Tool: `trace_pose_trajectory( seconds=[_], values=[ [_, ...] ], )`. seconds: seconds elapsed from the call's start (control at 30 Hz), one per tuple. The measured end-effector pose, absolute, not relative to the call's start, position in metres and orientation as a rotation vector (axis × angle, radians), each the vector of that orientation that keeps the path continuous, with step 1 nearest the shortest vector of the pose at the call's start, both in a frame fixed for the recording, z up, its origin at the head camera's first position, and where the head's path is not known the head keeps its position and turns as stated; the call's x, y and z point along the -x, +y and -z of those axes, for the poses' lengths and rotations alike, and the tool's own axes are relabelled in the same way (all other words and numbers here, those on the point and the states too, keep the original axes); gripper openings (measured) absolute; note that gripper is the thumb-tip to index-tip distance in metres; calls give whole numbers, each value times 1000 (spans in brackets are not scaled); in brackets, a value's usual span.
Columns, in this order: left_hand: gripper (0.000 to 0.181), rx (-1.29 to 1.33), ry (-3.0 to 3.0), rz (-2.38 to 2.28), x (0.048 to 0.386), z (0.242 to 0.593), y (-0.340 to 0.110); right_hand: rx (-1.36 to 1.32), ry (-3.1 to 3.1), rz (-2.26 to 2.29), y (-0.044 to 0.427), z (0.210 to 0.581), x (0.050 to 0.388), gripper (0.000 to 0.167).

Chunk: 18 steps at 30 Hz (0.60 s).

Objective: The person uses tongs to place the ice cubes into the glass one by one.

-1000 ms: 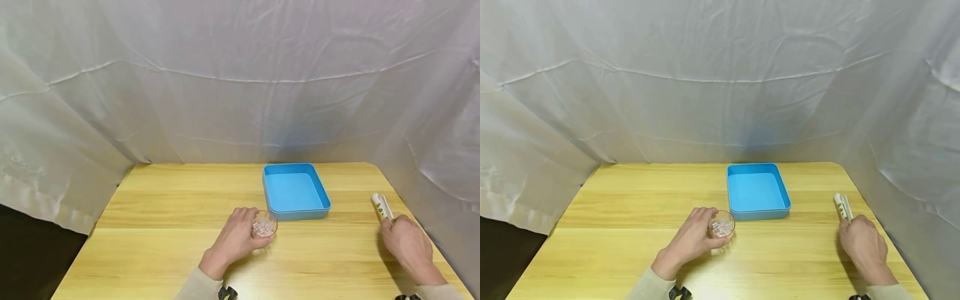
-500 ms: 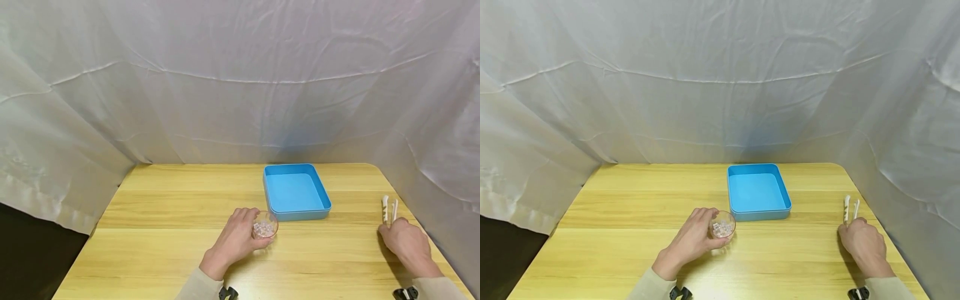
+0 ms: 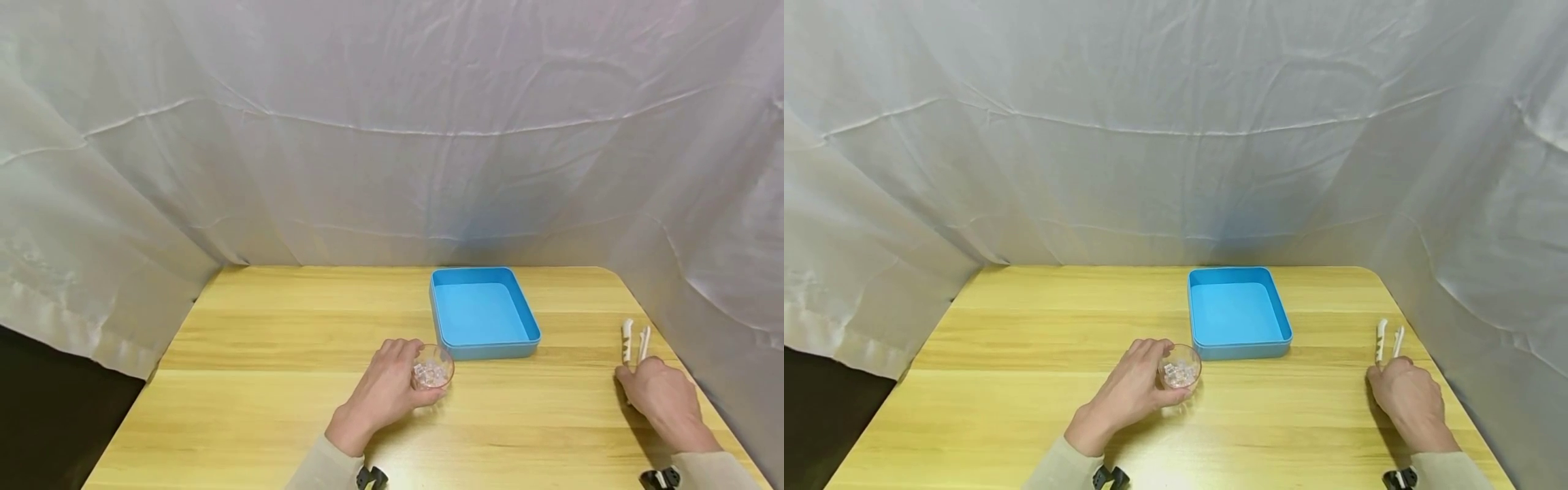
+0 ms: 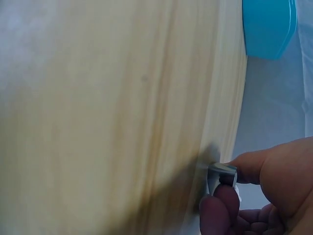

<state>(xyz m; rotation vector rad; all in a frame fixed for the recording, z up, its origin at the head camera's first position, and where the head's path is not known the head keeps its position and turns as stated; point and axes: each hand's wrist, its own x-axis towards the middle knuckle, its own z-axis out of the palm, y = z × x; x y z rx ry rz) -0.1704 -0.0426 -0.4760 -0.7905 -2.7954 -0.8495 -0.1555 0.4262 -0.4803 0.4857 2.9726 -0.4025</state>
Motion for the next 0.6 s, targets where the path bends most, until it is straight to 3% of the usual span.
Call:
trace_pose_trajectory(
  seconds=[0.3, 0.6],
  values=[
    [78, 714, -2829, 899, 174, 473, -60, -503, 2943, 407, 418, 472, 156, 58],
    [81, 579, -2832, 994, 190, 469, -85, -349, 3210, 473, 379, 455, 146, 45]
  ],
)
